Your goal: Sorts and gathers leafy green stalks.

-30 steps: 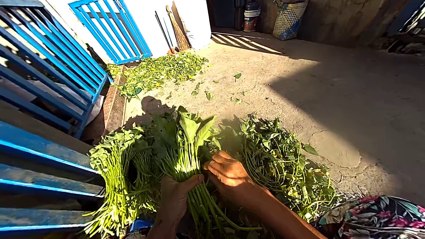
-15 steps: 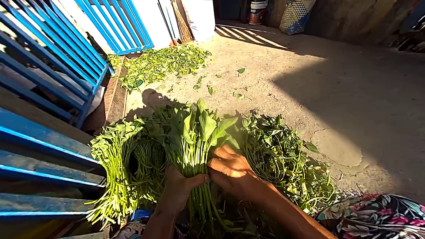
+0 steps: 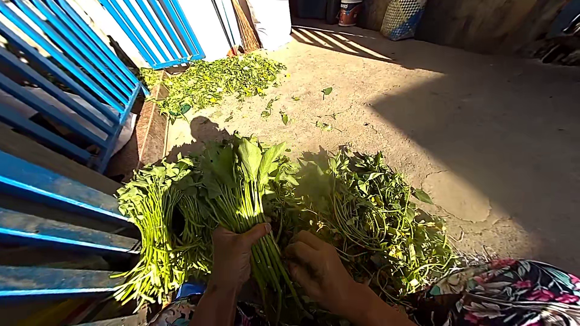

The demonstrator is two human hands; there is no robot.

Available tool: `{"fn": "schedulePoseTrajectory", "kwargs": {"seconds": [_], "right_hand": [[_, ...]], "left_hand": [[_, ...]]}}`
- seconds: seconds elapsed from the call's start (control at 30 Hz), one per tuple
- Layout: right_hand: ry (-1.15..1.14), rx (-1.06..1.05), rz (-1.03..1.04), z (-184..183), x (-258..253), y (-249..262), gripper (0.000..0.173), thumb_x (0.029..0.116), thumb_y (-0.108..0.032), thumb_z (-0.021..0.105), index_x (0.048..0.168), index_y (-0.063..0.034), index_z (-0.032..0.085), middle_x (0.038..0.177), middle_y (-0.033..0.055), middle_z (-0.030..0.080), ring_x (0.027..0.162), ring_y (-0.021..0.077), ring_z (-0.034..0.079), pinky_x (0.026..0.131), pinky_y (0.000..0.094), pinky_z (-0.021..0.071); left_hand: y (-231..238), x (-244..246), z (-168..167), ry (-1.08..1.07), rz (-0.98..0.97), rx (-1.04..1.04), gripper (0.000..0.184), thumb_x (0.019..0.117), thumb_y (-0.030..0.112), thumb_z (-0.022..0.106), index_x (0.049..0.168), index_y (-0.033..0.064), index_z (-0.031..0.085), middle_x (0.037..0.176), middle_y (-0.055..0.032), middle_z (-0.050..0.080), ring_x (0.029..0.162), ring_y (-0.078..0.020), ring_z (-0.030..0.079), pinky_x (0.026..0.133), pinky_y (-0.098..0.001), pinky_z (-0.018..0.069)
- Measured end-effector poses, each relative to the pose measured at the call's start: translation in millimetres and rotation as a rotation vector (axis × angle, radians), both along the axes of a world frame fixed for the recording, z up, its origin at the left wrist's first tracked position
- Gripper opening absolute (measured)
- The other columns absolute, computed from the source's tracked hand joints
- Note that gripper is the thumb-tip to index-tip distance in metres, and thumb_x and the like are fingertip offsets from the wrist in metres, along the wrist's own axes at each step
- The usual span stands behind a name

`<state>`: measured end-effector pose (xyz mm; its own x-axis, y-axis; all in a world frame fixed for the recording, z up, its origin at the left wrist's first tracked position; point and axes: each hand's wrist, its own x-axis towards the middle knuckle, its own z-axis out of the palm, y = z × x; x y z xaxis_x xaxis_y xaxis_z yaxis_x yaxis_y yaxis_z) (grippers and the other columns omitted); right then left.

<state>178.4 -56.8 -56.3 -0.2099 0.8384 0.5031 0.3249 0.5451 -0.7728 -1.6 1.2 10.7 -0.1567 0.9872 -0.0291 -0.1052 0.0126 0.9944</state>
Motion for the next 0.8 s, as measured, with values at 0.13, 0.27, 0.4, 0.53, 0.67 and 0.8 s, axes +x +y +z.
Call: {"fn": "schedulePoseTrajectory", "kwargs": {"seconds": [0.13, 0.27, 0.4, 0.53, 0.67, 0.8], "right_hand": [[-0.061, 0.115, -0.115, -12.6, -0.7, -14.4, 0.011, 0.0907, -0.02, 0.061, 0.085, -0.0113, 0.063, 0.093, 0.0057, 0.064, 0.089, 0.0173, 0.064, 0.072, 0.0316, 0.0559], [-0.045, -0.323, 0.007, -15.6, 20.4, -24.0, 0.044, 0.0984, -0.047, 0.064, 0.111, -0.0054, 0.061, 0.096, 0.0075, 0.065, 0.081, 0.0163, 0.065, 0.07, 0.0371, 0.0577], [-0.056, -0.353, 0.193, -25.7, 35.2, -30.2, 0.04, 0.111, -0.034, 0.042, 0.117, -0.0027, 0.066, 0.1, 0.0118, 0.068, 0.089, 0.0199, 0.066, 0.082, 0.0385, 0.0563], [-0.01, -0.42, 0.214, -34.3, 55.3, -43.5, 0.037, 0.1119, -0.028, 0.04, 0.117, -0.0012, 0.065, 0.098, 0.012, 0.066, 0.083, 0.0165, 0.064, 0.078, 0.0322, 0.0553], [-0.135, -0.44, 0.154, -31.5, 71.6, -36.5, 0.037, 0.1108, -0.029, 0.042, 0.115, -0.003, 0.067, 0.098, 0.0112, 0.069, 0.086, 0.0177, 0.067, 0.081, 0.0346, 0.0563], [0.422, -0.795, -0.174, -17.9, 69.4, -2.1, 0.031, 0.1069, -0.019, 0.044, 0.097, -0.0027, 0.069, 0.069, 0.0007, 0.06, 0.06, 0.0077, 0.056, 0.06, 0.0228, 0.049]], "left_hand": [[1.0, -1.7, 4.4, -0.021, 0.06, -0.018, 0.042, 0.0702, -0.016, 0.077, 0.109, -0.0039, 0.065, 0.095, -0.0218, 0.073, 0.08, -0.0304, 0.074, 0.07, -0.0436, 0.0645], [3.7, -10.7, 15.3, -0.04, 0.116, 0.027, 0.044, 0.072, -0.017, 0.076, 0.111, -0.0003, 0.065, 0.095, -0.0165, 0.074, 0.081, -0.0246, 0.075, 0.07, -0.0408, 0.0648], [6.6, -17.1, 17.2, -0.034, 0.237, 0.097, 0.048, 0.0732, -0.015, 0.078, 0.115, 0.0023, 0.063, 0.099, -0.0123, 0.075, 0.084, -0.0219, 0.075, 0.073, -0.0412, 0.065], [9.9, -25.5, 21.9, -0.056, 0.388, 0.16, 0.053, 0.0739, -0.013, 0.079, 0.12, 0.0047, 0.06, 0.101, -0.0092, 0.073, 0.089, -0.0207, 0.073, 0.076, -0.0423, 0.0643], [9.4, -25.8, 23.0, -0.069, 0.487, 0.192, 0.052, 0.0755, -0.013, 0.078, 0.121, 0.0042, 0.058, 0.101, -0.0092, 0.072, 0.088, -0.0214, 0.074, 0.077, -0.0429, 0.0643], [8.8, -13.9, 18.0, -0.108, 0.582, 0.208, 0.054, 0.0748, -0.013, 0.078, 0.122, 0.0028, 0.057, 0.1, -0.0116, 0.071, 0.088, -0.024, 0.073, 0.076, -0.0449, 0.0641]]}}
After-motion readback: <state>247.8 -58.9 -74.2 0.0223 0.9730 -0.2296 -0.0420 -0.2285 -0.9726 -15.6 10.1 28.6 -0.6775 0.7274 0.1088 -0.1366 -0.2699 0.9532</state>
